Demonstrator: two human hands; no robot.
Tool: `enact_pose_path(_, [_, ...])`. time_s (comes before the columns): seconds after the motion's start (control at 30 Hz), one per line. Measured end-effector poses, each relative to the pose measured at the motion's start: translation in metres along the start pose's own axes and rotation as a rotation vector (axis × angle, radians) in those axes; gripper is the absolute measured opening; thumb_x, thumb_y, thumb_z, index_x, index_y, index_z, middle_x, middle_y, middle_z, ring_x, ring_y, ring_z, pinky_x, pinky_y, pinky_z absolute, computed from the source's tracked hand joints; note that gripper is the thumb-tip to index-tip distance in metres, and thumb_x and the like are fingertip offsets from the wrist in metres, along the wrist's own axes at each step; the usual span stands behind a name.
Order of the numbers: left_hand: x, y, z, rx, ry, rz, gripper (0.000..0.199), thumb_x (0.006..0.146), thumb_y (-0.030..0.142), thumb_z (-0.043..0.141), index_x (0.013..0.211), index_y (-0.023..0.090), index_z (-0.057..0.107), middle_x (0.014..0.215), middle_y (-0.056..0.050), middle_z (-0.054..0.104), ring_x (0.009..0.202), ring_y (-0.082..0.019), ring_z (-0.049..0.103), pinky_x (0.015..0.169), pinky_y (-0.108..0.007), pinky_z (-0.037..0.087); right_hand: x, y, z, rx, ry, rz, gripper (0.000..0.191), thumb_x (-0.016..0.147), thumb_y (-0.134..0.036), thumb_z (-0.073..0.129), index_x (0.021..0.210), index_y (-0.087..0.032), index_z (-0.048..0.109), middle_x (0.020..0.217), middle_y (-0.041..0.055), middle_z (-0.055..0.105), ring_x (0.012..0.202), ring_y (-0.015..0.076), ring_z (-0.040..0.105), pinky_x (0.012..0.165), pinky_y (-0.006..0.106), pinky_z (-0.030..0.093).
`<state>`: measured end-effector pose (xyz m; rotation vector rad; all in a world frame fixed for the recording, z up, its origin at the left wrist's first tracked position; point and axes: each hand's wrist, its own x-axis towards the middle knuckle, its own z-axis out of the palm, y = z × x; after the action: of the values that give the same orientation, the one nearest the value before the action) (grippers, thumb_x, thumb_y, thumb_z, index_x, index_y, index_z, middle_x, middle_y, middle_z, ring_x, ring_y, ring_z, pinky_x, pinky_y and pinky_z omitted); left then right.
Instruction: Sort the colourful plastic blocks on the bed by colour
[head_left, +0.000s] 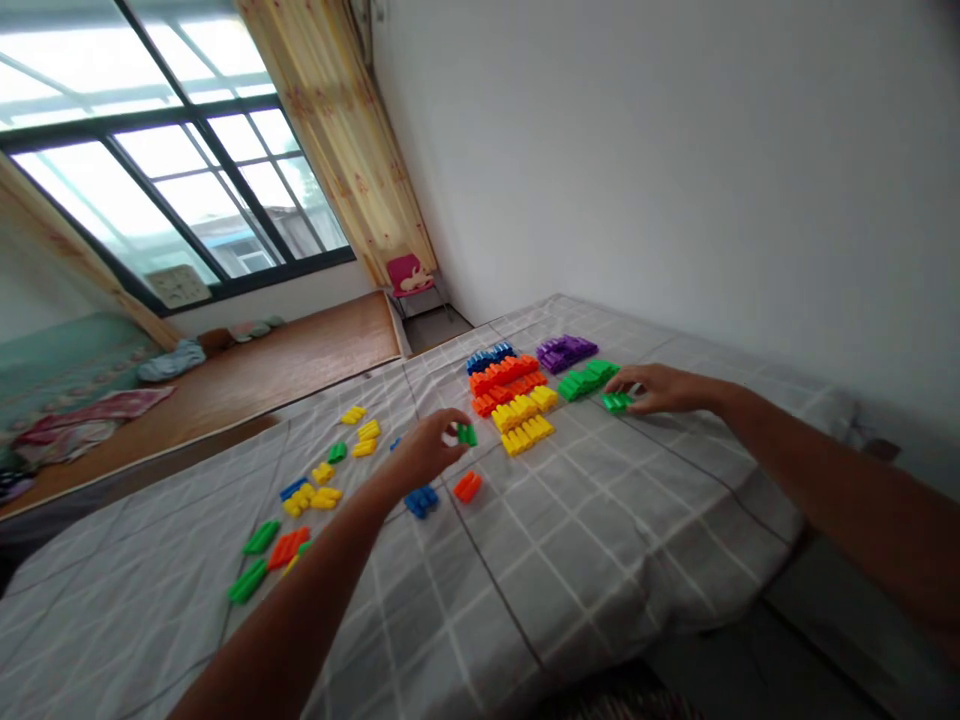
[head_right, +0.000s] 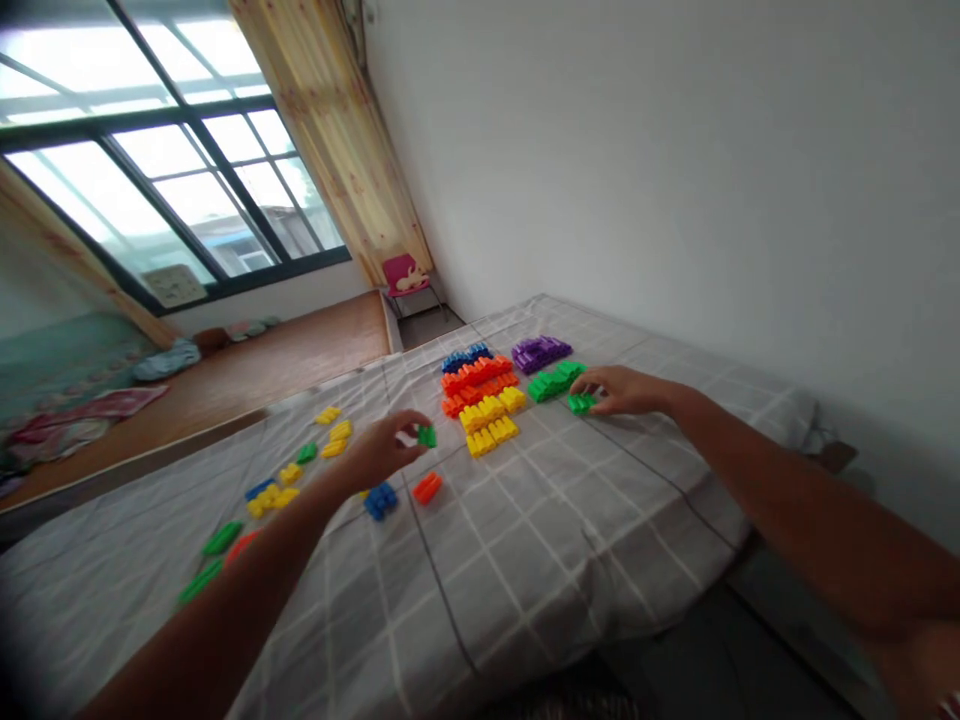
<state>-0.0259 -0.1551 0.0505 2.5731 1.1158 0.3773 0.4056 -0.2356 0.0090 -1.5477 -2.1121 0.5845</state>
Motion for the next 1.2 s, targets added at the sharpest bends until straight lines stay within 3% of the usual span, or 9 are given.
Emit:
enact_pose_path(0.1, [0.044,0.067,0.045,-0.018,-0.037,0.210,0.030,0.076,0.025,0.064,0.106,0.022,0.061,0.101,-0.006,0.066,0.090,-0.019,0.064,0.085,-0.033,0.051,-0.001,0.011,0.009,-0.029,0.021,-0.018,0.041,0.068,-0.030,0.065,0.108,-0.023,0.068,0.106,0.0047,0.069,0.096,0.0222,0.064,0.086,0.034,0.050])
enact_pose_path(0.2, [0.084,0.112,0.093,-0.011,-0.023,0.308,0.029,0.077,0.023,0.065,0.105,0.021,0.060,0.106,-0.009,0.063,0.097,-0.021,0.061,0.088,-0.034,0.049,0.003,0.021,0.014,-0.053,0.072,-0.040,0.036,0.070,-0.025,0.060,0.105,-0.022,0.069,0.103,0.0040,0.069,0.092,0.0211,0.064,0.086,0.034,0.048])
enact_pose_path(0.3, [0.113,0.132,0.127,-0.020,0.023,0.283,0.028,0.078,0.024,0.066,0.105,0.021,0.057,0.108,-0.010,0.059,0.100,-0.022,0.060,0.087,-0.035,0.049,0.002,0.030,0.015,-0.058,0.107,-0.055,0.033,0.072,-0.021,0.057,0.103,-0.021,0.068,0.101,0.0044,0.070,0.086,0.0193,0.064,0.082,0.032,0.048])
enact_pose_path(0.4, [0.123,0.136,0.140,-0.014,0.037,0.199,0.034,0.077,0.031,0.070,0.106,0.021,0.055,0.115,-0.012,0.054,0.094,-0.021,0.061,0.081,-0.034,0.050,-0.003,0.035,0.015,-0.041,0.168,-0.035,0.031,0.072,-0.022,0.059,0.102,-0.020,0.066,0.102,0.0053,0.068,0.082,0.0182,0.064,0.078,0.030,0.049])
enact_pose_path(0.67, [0.116,0.145,0.135,0.277,-0.045,0.176,0.014,0.089,0.034,0.051,0.098,0.025,0.058,0.099,-0.002,0.062,0.090,-0.018,0.062,0.074,-0.028,0.049,-0.005,0.039,0.018,-0.134,0.231,0.056,0.016,0.074,-0.029,0.063,0.088,-0.022,0.064,0.081,0.0010,0.068,0.074,0.0174,0.063,0.069,0.028,0.045])
enact_pose_path(0.8, [0.118,0.150,0.138,0.307,-0.025,0.149,0.019,0.092,0.030,0.044,0.102,0.025,0.060,0.101,-0.003,0.064,0.092,-0.019,0.063,0.074,-0.030,0.050,-0.002,0.042,0.022,-0.156,0.288,0.110,0.014,0.075,-0.030,0.063,0.088,-0.024,0.064,0.084,-0.0008,0.069,0.073,0.0159,0.063,0.067,0.027,0.044])
enact_pose_path(0.9, [0.106,0.151,0.131,0.279,-0.020,0.168,0.023,0.091,0.027,0.044,0.109,0.026,0.060,0.108,-0.004,0.064,0.096,-0.020,0.063,0.075,-0.030,0.051,-0.006,0.042,0.020,-0.168,0.337,0.122,0.017,0.078,-0.035,0.061,0.091,-0.025,0.065,0.090,-0.0005,0.071,0.072,0.0153,0.064,0.066,0.027,0.044])
enact_pose_path(1.07, [0.049,0.123,0.086,0.206,0.009,0.234,0.025,0.090,0.027,0.047,0.110,0.027,0.062,0.113,-0.002,0.065,0.096,-0.017,0.063,0.077,-0.027,0.051,-0.013,0.019,0.006,-0.230,0.477,0.116,0.028,0.087,-0.044,0.050,0.091,-0.022,0.066,0.087,0.0029,0.071,0.069,0.0167,0.064,0.066,0.029,0.046])
enact_pose_path(1.2, [-0.003,0.050,0.019,0.188,0.145,0.052,0.026,0.089,0.028,0.048,0.107,0.025,0.066,0.108,-0.002,0.068,0.081,-0.013,0.065,0.076,-0.025,0.051,-0.002,-0.028,0.010,-0.198,0.417,-0.044,0.033,0.088,-0.049,0.048,0.094,-0.023,0.068,0.087,0.0040,0.072,0.062,0.0163,0.062,0.062,0.029,0.048])
